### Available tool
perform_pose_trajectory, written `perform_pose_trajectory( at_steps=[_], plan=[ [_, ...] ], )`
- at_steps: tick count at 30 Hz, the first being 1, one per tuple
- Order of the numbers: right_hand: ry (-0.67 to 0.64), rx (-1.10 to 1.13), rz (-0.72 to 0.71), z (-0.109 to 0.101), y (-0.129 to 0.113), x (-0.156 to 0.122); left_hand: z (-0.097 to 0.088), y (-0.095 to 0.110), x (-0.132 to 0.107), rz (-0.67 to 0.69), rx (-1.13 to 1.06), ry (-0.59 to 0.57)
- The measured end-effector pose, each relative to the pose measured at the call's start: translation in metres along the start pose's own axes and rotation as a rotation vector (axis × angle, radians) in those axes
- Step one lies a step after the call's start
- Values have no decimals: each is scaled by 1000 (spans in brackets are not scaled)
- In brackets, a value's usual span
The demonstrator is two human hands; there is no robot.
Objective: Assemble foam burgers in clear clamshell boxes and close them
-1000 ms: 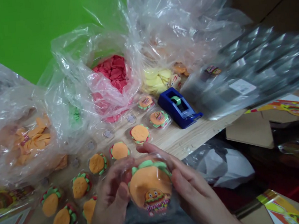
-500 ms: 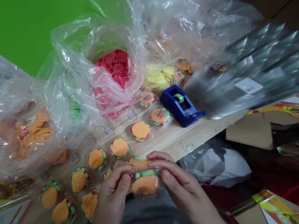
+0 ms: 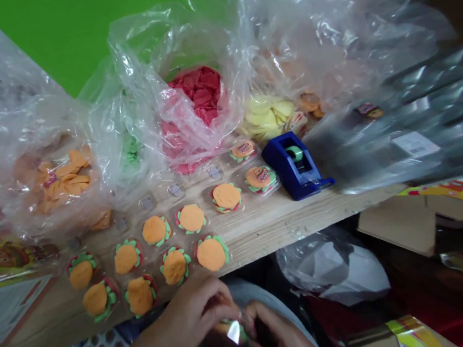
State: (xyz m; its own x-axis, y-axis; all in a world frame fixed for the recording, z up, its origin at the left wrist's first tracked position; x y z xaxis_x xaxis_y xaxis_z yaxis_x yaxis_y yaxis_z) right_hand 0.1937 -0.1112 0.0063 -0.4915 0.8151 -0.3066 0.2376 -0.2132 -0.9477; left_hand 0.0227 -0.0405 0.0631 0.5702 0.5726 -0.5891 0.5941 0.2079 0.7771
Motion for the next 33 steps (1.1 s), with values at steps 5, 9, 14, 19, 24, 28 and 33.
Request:
perform_pose_trajectory(
  at_steps=[5,9,14,19,24,28,33],
  plan=[
    [-2,85,-1,3,5,-2,9,-30,-18,-1,-178,134],
    [-79,144,38,-2,1,0,3,-13,-21,62,-65,109],
    [-20,209,78,-11,-6,2,3,10,-7,109,-6,-67],
    [105,370,226,1,7,-8,17,-18,-3,-13,-215,203],
    [157,419,221,6,10,-12,19,-36,-12,-16,-238,146],
    [186,376,135,-2,-4,-8,21,-31,-10,-3,-227,54],
    [234,410,163,-1,1,-7,33,-31,-3,2,-233,132]
  ],
)
Point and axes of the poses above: each hand's wrist, its own x-axis towards the middle knuckle, its own z-axis out of the palm, y = z × x, the point moved 1 cm from there along x, towards the middle knuckle, and after that the axes turned 8 degrees about -y, right-handed, at the moved point
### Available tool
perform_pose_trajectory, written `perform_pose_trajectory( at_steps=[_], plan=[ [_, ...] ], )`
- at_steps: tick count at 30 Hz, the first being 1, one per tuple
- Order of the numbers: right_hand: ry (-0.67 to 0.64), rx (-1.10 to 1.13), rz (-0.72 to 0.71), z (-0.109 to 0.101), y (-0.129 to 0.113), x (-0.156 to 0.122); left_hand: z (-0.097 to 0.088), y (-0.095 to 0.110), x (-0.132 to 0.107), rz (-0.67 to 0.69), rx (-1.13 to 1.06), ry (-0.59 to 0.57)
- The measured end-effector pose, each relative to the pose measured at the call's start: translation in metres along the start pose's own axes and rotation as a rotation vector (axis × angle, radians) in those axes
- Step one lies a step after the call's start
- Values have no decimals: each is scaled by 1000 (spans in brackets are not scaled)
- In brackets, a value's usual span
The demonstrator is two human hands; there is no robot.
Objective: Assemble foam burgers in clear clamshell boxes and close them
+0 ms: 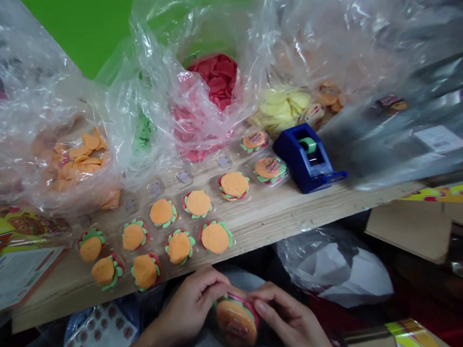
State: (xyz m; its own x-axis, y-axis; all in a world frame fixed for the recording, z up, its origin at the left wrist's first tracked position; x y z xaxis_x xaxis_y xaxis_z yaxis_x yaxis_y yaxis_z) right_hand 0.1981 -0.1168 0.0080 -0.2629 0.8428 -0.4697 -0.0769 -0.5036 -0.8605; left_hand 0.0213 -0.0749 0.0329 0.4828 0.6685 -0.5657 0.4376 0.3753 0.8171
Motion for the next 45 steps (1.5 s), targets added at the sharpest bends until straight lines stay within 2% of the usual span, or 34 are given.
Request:
perform_pose_trajectory(
  at_steps=[3,5,7,11,16,19,23,29,32,34,38,42,45],
  plan=[
    [154,115,4,0,12,2,1,-6,-1,-24,-94,176],
    [227,188,-11,2,17,3,-1,-7,-3,-73,-170,208],
    [168,184,-17,6,18,4,-7,-5,-5,-99,-189,184],
    [-63,48,22,12,16,4,-18,7,-7,-66,-113,168],
    [-160,-27,30,-3,5,-1,-26,12,-9,-83,-78,98],
    [-136,-4,27,-9,-9,-1,-27,8,-12,-46,14,41],
    [-113,-50,-30,-3,-23,5,-23,4,-16,8,106,-50],
    [-63,56,28,4,-18,4,-8,-5,-16,20,64,5],
    [17,166,57,4,-9,5,0,-6,-13,-14,-36,143],
    [89,267,49,3,-4,8,2,-2,-11,-55,-133,219],
    [172,313,-28,0,-10,14,-3,19,-3,-31,-248,208],
    [193,285,-104,-13,-35,25,-16,46,15,15,-229,246],
    [269,384,-173,-25,-58,37,-20,65,28,67,-224,254]
  ],
)
Point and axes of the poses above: each hand's wrist, its own x-axis towards the middle knuckle, its own z-axis out of the palm, y = z × x, the point moved 1 cm from there along x, towards the middle knuckle, and after that the axes turned 8 degrees about -y, right-handed, at the moved point
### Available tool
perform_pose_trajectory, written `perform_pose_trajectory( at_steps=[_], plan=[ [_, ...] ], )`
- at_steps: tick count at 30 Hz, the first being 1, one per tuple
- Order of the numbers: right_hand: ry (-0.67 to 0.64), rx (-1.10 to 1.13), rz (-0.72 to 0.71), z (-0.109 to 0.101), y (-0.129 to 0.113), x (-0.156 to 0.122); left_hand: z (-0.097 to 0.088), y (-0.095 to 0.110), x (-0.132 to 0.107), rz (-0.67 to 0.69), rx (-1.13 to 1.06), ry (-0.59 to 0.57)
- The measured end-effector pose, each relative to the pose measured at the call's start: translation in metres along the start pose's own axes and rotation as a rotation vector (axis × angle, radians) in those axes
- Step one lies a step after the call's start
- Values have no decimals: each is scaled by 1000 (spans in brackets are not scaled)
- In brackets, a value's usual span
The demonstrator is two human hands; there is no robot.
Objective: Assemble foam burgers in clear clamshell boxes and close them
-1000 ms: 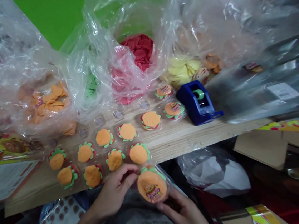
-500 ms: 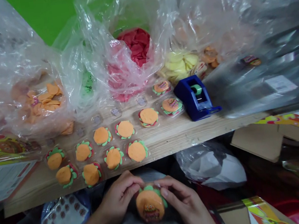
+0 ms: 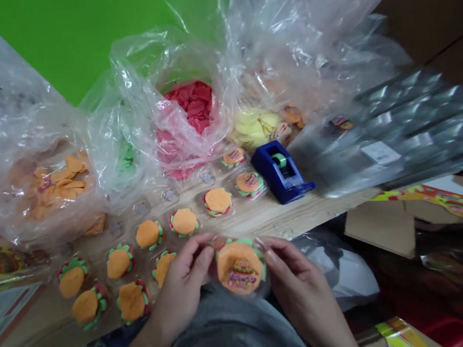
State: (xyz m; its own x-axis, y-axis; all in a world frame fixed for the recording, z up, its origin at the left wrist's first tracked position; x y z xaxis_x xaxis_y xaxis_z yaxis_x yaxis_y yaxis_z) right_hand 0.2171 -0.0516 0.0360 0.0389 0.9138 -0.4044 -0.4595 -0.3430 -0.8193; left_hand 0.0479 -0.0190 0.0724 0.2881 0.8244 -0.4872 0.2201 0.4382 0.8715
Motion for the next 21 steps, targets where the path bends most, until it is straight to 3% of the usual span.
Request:
perform_pose_trajectory(
  at_steps=[4,9,11,13,16,18,21],
  plan=[
    [118,102,-103,3,-18,16,7,11,8,55,-130,-33],
    [73,32,-144,2,-23,17,7,10,14,74,-314,-94],
    [10,-119,-139,-12,-30,23,6,11,19,50,-378,-93],
    [62,-381,-197,-37,-41,37,2,14,25,20,-470,-75],
    [388,-765,-337,-84,-60,72,-8,18,34,2,-588,-42],
    [380,-797,-292,-105,-67,97,-15,19,40,1,-606,-41],
    [279,-769,-186,-114,-71,125,-14,16,44,-56,-523,-145]
  ],
)
Point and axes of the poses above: each hand's wrist, its own x-axis towards the middle knuckle, its own z-axis out of the palm, y = z × x, the point moved 1 cm from there along x, towards the middle knuckle, and after that the axes turned 8 degrees about -y, right-handed, at the moved point
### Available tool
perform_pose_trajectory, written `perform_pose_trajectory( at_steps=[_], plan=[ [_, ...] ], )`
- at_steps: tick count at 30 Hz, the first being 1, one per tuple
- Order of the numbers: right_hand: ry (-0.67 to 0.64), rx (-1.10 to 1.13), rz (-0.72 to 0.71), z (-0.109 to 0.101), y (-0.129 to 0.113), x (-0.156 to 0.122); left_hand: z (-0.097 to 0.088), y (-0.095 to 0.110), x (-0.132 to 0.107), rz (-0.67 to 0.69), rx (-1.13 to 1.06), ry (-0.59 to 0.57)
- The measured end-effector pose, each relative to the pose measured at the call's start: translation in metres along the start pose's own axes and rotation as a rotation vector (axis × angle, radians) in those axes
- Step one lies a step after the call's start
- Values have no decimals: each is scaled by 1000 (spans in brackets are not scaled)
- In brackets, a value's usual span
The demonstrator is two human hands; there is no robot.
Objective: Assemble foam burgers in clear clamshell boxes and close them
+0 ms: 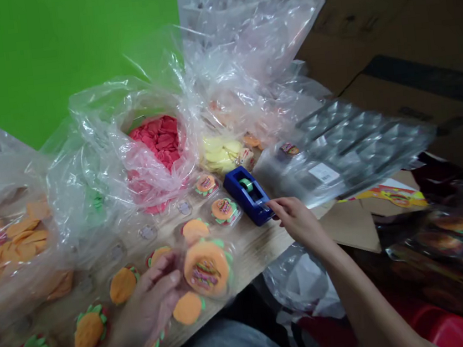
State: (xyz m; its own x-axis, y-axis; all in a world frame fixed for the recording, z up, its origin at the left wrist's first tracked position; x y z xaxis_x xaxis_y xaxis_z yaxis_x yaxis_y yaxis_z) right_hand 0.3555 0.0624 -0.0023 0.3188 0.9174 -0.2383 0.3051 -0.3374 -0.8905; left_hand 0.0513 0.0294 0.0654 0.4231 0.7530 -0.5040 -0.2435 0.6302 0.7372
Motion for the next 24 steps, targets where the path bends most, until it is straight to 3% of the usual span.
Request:
perform_pose_trajectory(
  at_steps=[5,10,16,24],
  plan=[
    [-133,119,116,2,-9,5,22,-34,18,-182,318,-195],
    [-140,269,182,-8,-13,-4,24,-64,44,-342,386,-76],
    [-98,251,229,0,-16,5,23,-65,58,-469,552,-64],
    [-133,325,258,-5,-21,-3,36,-63,72,-367,733,-38]
  ],
)
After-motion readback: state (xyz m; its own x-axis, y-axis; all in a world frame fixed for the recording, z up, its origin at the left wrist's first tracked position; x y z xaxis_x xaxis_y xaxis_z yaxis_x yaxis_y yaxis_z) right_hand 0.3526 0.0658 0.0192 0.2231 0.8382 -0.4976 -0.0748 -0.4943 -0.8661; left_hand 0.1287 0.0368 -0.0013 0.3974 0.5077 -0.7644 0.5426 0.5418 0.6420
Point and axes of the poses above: each hand's wrist, its own x-axis towards the middle knuckle, its own z-axis out of the palm, y = z × x, the point moved 1 cm from there along x, towards the middle knuckle, and after that the axes turned 8 degrees about -y, right-handed, at the moved point
